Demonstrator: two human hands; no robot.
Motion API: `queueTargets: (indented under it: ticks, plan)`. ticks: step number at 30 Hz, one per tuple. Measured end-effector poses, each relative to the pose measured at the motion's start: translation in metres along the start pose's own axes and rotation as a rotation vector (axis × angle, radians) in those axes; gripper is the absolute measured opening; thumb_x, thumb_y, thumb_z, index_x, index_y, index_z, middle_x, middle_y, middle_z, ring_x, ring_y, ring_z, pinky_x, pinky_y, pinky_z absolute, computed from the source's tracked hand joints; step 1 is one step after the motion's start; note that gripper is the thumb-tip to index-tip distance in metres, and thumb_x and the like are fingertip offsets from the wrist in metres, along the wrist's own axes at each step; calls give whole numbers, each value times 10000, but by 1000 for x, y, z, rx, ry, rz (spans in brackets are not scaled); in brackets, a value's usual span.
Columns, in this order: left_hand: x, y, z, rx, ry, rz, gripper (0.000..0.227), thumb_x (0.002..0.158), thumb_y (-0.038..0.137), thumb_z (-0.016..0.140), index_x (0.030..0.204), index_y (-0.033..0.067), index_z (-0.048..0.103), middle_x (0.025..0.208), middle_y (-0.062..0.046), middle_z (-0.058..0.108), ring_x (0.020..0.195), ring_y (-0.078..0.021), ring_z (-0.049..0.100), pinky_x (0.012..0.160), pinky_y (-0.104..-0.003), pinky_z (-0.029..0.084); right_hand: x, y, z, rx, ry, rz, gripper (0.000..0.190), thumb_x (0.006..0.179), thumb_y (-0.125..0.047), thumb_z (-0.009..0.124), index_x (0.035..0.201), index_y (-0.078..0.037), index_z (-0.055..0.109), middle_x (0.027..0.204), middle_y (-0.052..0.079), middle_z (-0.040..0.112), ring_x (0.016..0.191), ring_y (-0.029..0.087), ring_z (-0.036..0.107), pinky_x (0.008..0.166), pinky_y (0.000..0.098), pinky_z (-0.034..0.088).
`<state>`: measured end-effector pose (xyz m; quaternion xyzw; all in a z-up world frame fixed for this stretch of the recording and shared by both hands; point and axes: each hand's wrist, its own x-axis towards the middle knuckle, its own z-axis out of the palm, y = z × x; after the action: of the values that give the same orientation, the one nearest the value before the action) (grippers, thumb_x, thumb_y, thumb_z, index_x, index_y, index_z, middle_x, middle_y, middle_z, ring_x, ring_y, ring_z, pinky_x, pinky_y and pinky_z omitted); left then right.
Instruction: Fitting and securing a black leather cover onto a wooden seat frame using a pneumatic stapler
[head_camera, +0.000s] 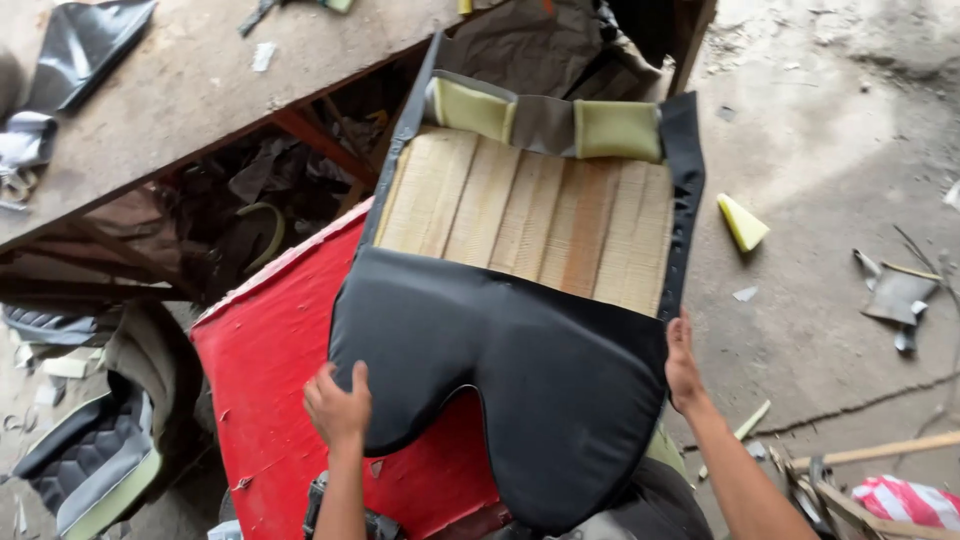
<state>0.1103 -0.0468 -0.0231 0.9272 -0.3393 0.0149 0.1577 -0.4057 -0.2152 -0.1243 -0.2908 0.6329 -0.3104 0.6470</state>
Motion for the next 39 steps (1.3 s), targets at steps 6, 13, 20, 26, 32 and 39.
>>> queueTargets:
  ticks: [6, 13, 20, 26, 32, 39]
  plan:
    - [17, -27, 44, -47, -316, -401, 793, 976, 696, 423, 1521, 120, 415, 1405, -314, 580, 1328, -517, 521, 1059, -625, 416, 30, 17, -9, 41, 101, -78, 645, 1095, -446, 200, 1681, -179, 163, 1757, -12, 168, 1613, 111, 135, 1314, 297, 85]
    - [-80, -60, 66, -160, -198, -592, 740, 979, 642, 481, 1491, 109, 460, 1417, -245, 611, 1327, -458, 571, 1096, -558, 451, 103, -38, -12, -443, 232, -5, 512, 1128, -488, 439, 1619, -342, 452, 1587, 58, 484, 1457, 263, 420, 1183, 372, 280]
    - [-156, -131, 118, 120, 244, -831, 720, 826, 688, 641, 1340, 184, 603, 1141, -239, 723, 1034, -460, 703, 970, -545, 524, 163, -75, 45, -495, -271, -8, 582, 1120, -301, 257, 1696, -262, 187, 1770, -37, 157, 1633, 104, 103, 1299, 272, 66]
    - [-170, -132, 104, 100, 618, -264, 721, 796, 450, 661, 1353, -8, 627, 1247, -261, 560, 1136, -434, 565, 1087, -530, 468, 174, -62, 108, -519, -355, -195, 603, 1076, -373, 317, 1664, -239, 291, 1751, 33, 239, 1621, 169, 182, 1308, 353, 111]
    - [-88, 85, 30, -84, 68, 245, 431, 952, 286, 707, 1307, 43, 677, 1224, -167, 691, 1164, -371, 637, 1083, -491, 462, 77, -71, 69, -402, -76, -93, 461, 1014, -432, 561, 1381, -170, 657, 1313, 9, 690, 1167, 145, 618, 1049, 323, 430]
    - [-14, 307, 105, -444, -612, 761, 466, 1007, 353, 701, 1354, 48, 646, 1177, -190, 698, 1192, -407, 654, 1077, -509, 475, 25, -75, 65, -421, -46, -187, 642, 787, -433, 908, 1344, -200, 691, 1275, 110, 741, 1253, 292, 679, 1089, 417, 537]
